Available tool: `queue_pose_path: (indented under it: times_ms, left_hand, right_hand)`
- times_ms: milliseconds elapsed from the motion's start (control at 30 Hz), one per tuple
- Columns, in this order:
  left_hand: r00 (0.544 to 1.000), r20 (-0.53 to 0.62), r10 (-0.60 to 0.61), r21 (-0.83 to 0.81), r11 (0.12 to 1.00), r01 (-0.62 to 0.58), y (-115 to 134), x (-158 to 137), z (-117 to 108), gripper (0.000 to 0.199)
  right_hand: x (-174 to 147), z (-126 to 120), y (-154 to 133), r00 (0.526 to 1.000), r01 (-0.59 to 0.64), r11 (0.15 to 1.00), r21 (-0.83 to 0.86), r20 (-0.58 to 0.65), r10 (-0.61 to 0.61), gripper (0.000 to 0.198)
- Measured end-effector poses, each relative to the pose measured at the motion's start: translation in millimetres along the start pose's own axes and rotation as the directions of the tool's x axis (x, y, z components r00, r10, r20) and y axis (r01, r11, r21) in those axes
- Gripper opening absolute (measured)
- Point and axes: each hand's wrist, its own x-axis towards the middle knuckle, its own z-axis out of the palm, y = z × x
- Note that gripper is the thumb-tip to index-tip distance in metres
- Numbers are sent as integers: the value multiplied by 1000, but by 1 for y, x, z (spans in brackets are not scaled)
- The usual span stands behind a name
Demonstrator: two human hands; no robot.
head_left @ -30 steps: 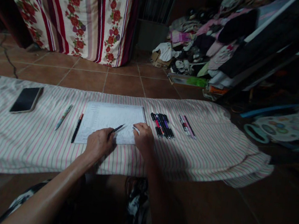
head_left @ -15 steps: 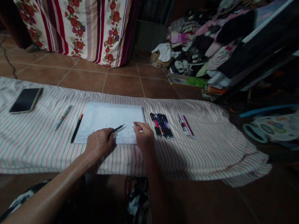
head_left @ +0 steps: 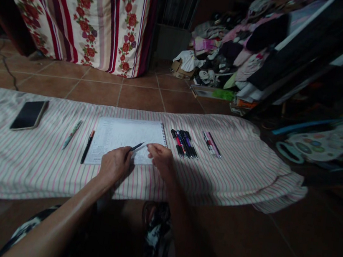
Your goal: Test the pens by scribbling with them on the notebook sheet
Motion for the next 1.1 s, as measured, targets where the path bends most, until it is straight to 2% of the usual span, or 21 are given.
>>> queue_pose_path:
  times_ms: [67,167,267,400,533,633,767,933,1100]
  left_hand:
    - [1000,-15,19,-6,1000,-20,1,-1,1,35]
    - [997,-32,65,-30,997,-66,3,-3,3,34]
    - [994,-31,103,-86,991,-106,5,-3,4,34]
    - [995,-43,91,-177,979,-97,3,-2,1,34]
    - [993,-40,110,-204,972,-116,-3,-3,0,28]
    - [987,-78,140,-234,960,-154,-5,-6,1,28]
    - [981,-100,163,-244,952,-183,-6,-8,3,30]
    - [985,-55,162,-240,956,-171,-3,-9,-2,30]
    - [990,9,143,-326,936,-132,-4,-9,-7,28]
  right_hand:
    - [-7,6,-5,996,-51,992,118,80,41,25]
    - [-16,15,-12,987,-72,970,233,154,36,22]
    - [-23,19,-19,989,-65,943,326,143,19,21]
    - [-23,18,-23,995,-57,909,414,99,17,23]
    - [-18,16,-19,994,-101,884,456,81,71,25]
    - [-16,18,-16,991,-133,873,470,91,102,27]
    - [-19,22,-18,993,-120,868,482,63,102,28]
    - [-19,24,-20,998,-63,886,460,45,47,23]
    - [-18,24,-21,998,-54,888,456,38,41,22]
